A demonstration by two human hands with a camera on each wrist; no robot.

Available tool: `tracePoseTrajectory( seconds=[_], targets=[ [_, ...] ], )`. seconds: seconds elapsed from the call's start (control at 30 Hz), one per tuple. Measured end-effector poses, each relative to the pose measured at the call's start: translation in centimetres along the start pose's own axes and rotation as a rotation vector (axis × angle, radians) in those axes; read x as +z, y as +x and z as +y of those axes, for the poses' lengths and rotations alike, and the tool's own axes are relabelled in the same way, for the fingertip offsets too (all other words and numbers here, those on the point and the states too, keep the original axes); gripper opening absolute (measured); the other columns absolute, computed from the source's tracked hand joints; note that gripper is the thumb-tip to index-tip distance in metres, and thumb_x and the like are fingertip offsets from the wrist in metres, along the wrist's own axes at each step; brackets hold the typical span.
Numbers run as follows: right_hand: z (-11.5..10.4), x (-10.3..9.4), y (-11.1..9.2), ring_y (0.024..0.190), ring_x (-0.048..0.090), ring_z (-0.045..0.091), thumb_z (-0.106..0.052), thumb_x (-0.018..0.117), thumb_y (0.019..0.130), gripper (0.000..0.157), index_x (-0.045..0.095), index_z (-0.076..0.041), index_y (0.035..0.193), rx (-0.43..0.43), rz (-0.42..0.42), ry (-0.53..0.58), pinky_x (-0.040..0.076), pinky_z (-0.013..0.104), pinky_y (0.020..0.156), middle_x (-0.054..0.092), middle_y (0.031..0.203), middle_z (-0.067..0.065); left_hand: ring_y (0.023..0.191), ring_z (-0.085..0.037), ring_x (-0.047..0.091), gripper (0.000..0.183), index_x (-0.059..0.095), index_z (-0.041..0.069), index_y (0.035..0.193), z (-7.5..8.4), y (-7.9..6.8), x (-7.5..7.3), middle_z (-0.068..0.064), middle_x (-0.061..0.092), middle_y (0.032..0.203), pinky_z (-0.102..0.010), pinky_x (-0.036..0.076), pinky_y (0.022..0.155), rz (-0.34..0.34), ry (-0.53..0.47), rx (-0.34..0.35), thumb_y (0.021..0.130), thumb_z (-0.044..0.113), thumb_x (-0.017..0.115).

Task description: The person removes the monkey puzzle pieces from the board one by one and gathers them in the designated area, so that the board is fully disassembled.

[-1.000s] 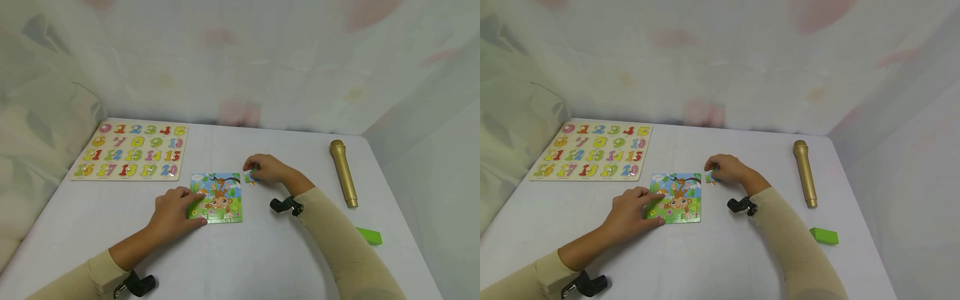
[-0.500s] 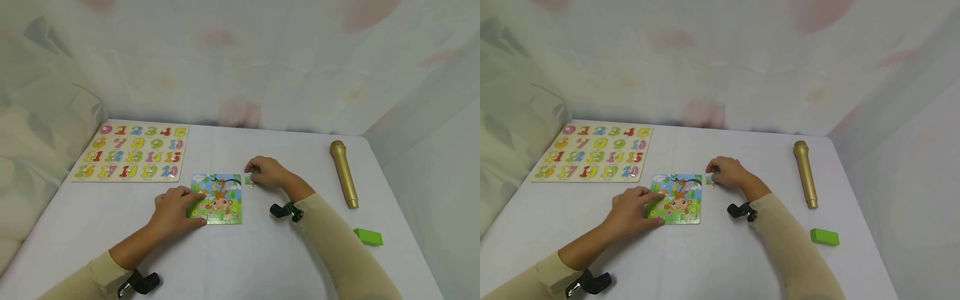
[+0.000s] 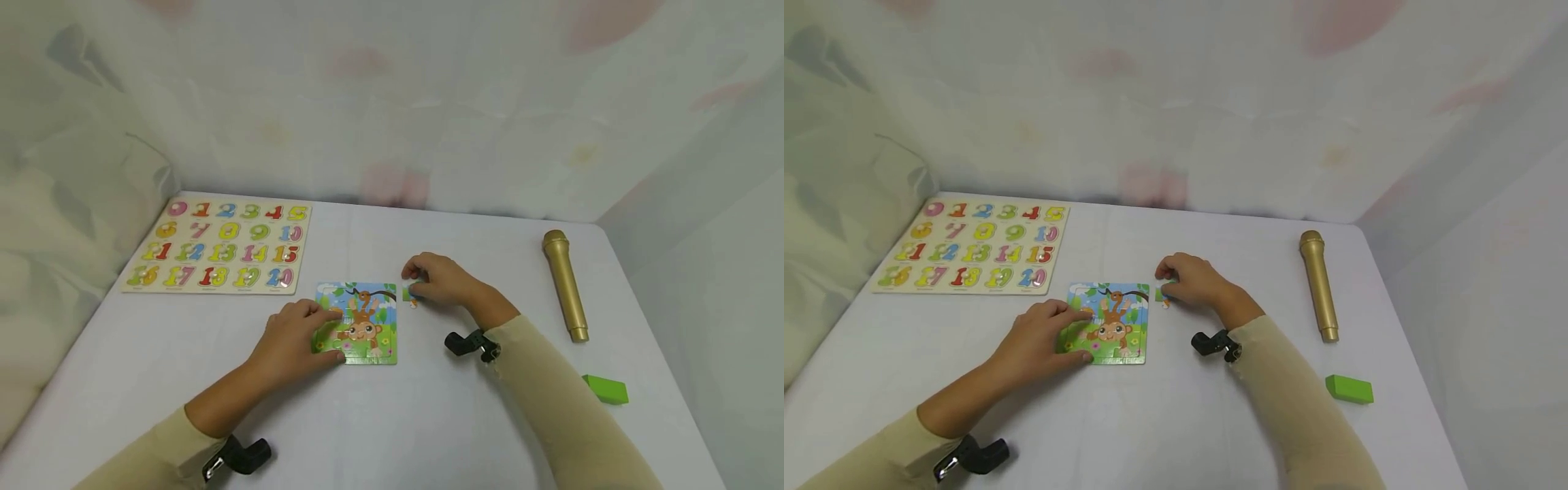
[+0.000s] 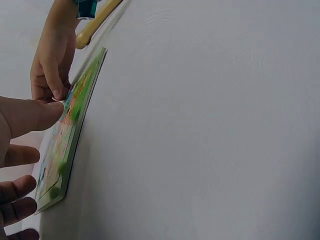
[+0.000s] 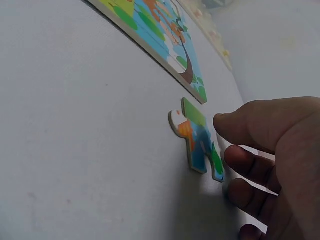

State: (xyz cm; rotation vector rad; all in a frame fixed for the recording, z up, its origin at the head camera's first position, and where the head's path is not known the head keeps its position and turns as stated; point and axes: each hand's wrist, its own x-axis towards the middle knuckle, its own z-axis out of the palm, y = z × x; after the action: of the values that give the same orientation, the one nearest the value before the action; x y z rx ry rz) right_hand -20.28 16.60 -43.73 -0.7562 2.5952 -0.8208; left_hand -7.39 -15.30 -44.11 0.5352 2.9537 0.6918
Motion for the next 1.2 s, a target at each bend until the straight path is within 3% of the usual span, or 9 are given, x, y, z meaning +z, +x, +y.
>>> tracePoseTrajectory(
  seconds=[0.2, 0.4, 0.63, 0.9, 1.07, 1.2],
  targets=[
    [-0.6, -0.6, 0.9, 0.097, 0.060, 0.019, -0.015, 0.074, 0.099, 0.026, 0.070, -0.010, 0.124, -0.025, -0.010, 0.028, 0.051, 0.037, 0.091, 0.067, 0.117, 0.003, 0.108, -0.027, 0.056, 0.059, 0.074, 0.021, 0.135, 0.3, 0.6, 0.5, -0.007, 0.062, 0.121, -0.050, 0.047, 0.090, 0.004, -0.029, 0.039, 0.083, 0.042, 0.092],
    [-1.7, -0.9, 1.7, 0.096, 0.059, 0.020, -0.011, 0.070, 0.099, 0.020, 0.071, -0.010, 0.119, -0.082, -0.035, 0.048, 0.051, 0.037, 0.088, 0.068, 0.117, 0.003, 0.106, -0.025, 0.055, 0.056, 0.076, 0.024, 0.133, 0.5, 1.5, 0.5, -0.005, 0.061, 0.119, -0.047, 0.046, 0.088, -0.002, -0.048, 0.043, 0.081, 0.037, 0.094],
    [-3.5, -0.5, 3.2, 0.101, 0.060, 0.020, -0.013, 0.071, 0.100, 0.027, 0.070, -0.010, 0.126, -0.123, -0.110, 0.106, 0.051, 0.036, 0.092, 0.068, 0.123, 0.004, 0.100, -0.022, 0.052, 0.056, 0.078, 0.025, 0.133, 0.3, 1.8, 1.0, -0.002, 0.060, 0.117, -0.042, 0.042, 0.084, -0.025, -0.059, 0.034, 0.081, 0.039, 0.095],
    [-5.2, 1.1, 5.4, 0.107, 0.061, 0.018, -0.017, 0.078, 0.098, 0.032, 0.072, -0.018, 0.129, -0.146, -0.205, 0.116, 0.051, 0.035, 0.094, 0.065, 0.124, -0.002, 0.102, -0.024, 0.053, 0.057, 0.078, 0.024, 0.133, 0.6, 1.7, 1.2, -0.003, 0.061, 0.118, -0.043, 0.041, 0.081, -0.010, -0.021, 0.038, 0.080, 0.038, 0.096],
    [-6.2, 2.1, 6.1, 0.117, 0.058, 0.015, -0.015, 0.079, 0.097, 0.035, 0.072, -0.022, 0.131, -0.130, -0.277, 0.137, 0.048, 0.036, 0.103, 0.063, 0.128, -0.005, 0.105, -0.027, 0.054, 0.058, 0.078, 0.024, 0.133, 0.6, 1.7, 1.1, -0.005, 0.061, 0.120, -0.046, 0.041, 0.082, -0.006, -0.029, 0.031, 0.080, 0.038, 0.096],
    [-6.8, 2.5, 6.4, 0.117, 0.056, 0.018, -0.011, 0.078, 0.096, 0.037, 0.073, -0.023, 0.130, -0.094, -0.313, 0.162, 0.051, 0.036, 0.100, 0.060, 0.131, -0.004, 0.107, -0.029, 0.055, 0.059, 0.078, 0.024, 0.133, 0.7, 1.7, 1.1, -0.007, 0.062, 0.122, -0.050, 0.043, 0.085, -0.005, -0.035, 0.017, 0.079, 0.038, 0.097]
  ],
)
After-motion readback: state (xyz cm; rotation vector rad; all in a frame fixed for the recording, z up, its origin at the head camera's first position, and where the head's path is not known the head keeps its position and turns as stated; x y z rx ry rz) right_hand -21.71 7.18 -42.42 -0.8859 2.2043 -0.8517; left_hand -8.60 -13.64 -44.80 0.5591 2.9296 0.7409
